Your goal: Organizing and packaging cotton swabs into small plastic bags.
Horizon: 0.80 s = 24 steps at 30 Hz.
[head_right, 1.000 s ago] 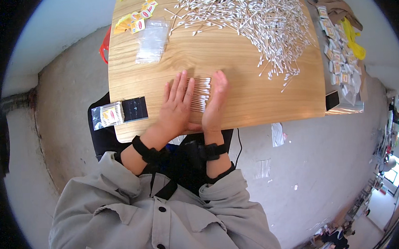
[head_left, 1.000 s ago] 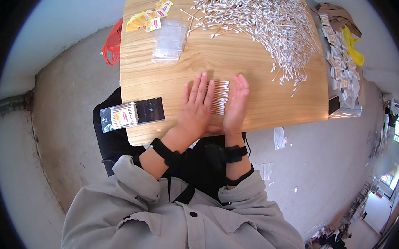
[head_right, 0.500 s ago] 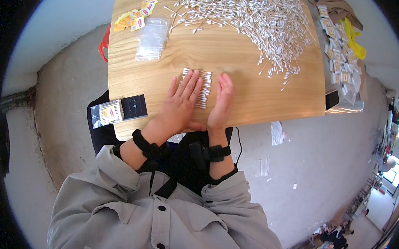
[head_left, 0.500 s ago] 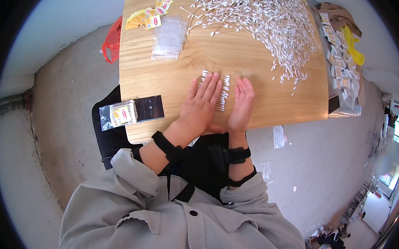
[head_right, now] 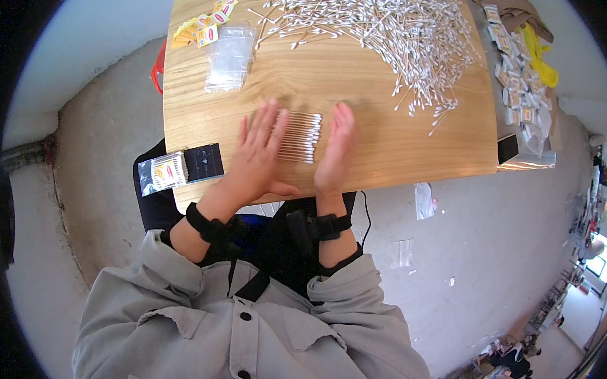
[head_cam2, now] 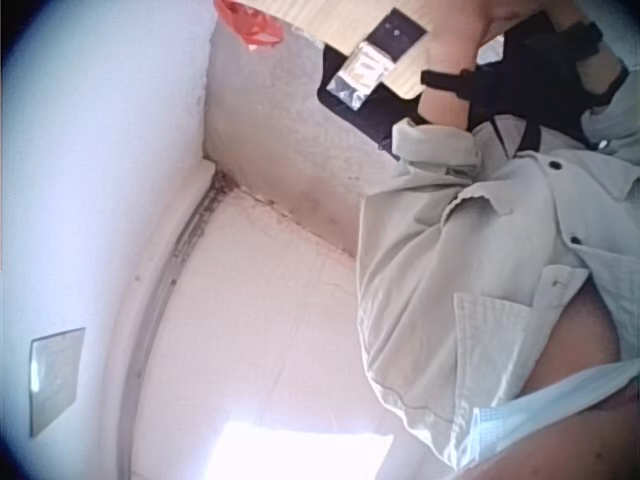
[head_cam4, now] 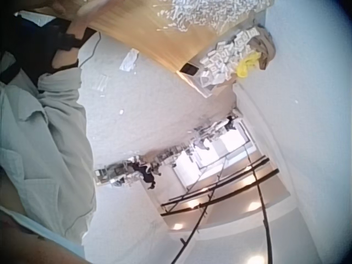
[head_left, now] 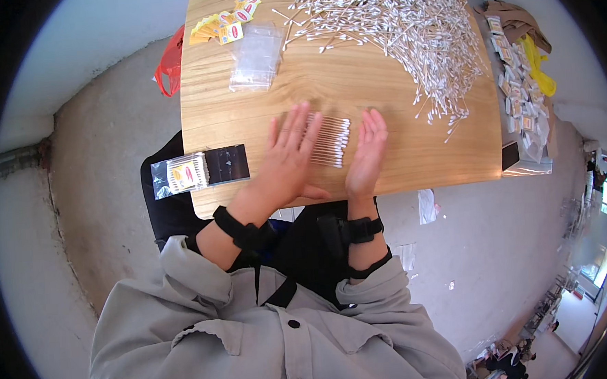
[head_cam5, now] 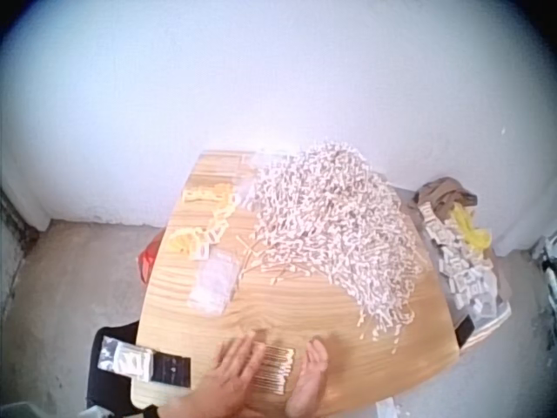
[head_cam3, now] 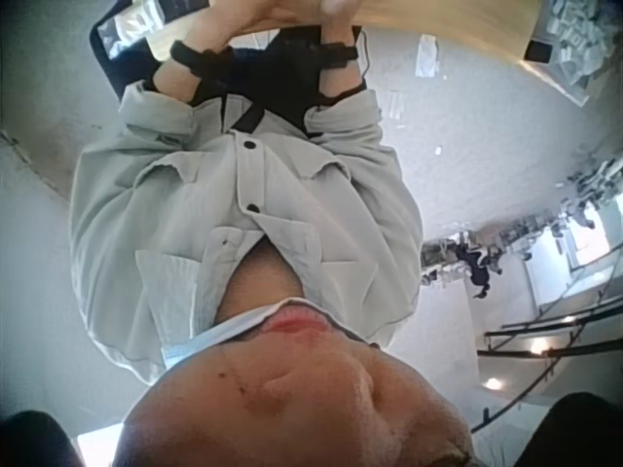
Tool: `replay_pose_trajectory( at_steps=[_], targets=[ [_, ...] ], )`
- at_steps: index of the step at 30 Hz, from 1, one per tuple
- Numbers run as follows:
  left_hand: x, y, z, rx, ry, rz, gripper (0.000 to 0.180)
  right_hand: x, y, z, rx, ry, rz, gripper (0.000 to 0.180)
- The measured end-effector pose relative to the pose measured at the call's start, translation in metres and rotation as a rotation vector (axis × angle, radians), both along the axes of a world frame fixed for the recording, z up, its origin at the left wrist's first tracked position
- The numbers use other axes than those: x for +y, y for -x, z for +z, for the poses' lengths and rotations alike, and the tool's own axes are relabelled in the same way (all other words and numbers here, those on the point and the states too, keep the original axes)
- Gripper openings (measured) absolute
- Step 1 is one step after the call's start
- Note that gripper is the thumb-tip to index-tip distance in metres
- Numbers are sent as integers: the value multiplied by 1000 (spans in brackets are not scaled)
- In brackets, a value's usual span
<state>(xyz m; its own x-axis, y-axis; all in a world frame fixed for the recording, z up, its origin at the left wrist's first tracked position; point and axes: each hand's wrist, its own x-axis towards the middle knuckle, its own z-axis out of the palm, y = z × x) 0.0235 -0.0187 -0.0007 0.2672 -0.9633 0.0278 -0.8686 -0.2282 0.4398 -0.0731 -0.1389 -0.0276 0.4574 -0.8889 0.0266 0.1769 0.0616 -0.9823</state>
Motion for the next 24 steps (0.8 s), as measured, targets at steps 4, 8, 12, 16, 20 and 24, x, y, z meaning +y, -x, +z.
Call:
replay_pose_trajectory(
  at_steps=[4,8,12,16,20,24],
  targets=[
    [2,7,-1,-4,-147,211,140,1,-8,-10,40,70,64,52],
    [-2,15,-11,1,-45,185,144,9,-14,0,193,157,145,50],
    [3,12,-11,14,-13,172,144,-5,-15,-13,-131,-72,151,62],
    [9,6,-4,13,-72,211,144,3,0,1,-77,-96,27,64],
    [7,8,-6,5,-38,183,144,21,-3,-3,-19,-21,19,65],
    [5,17,-9,6,-50,165,144,26,-6,-4,56,45,108,61]
  ],
)
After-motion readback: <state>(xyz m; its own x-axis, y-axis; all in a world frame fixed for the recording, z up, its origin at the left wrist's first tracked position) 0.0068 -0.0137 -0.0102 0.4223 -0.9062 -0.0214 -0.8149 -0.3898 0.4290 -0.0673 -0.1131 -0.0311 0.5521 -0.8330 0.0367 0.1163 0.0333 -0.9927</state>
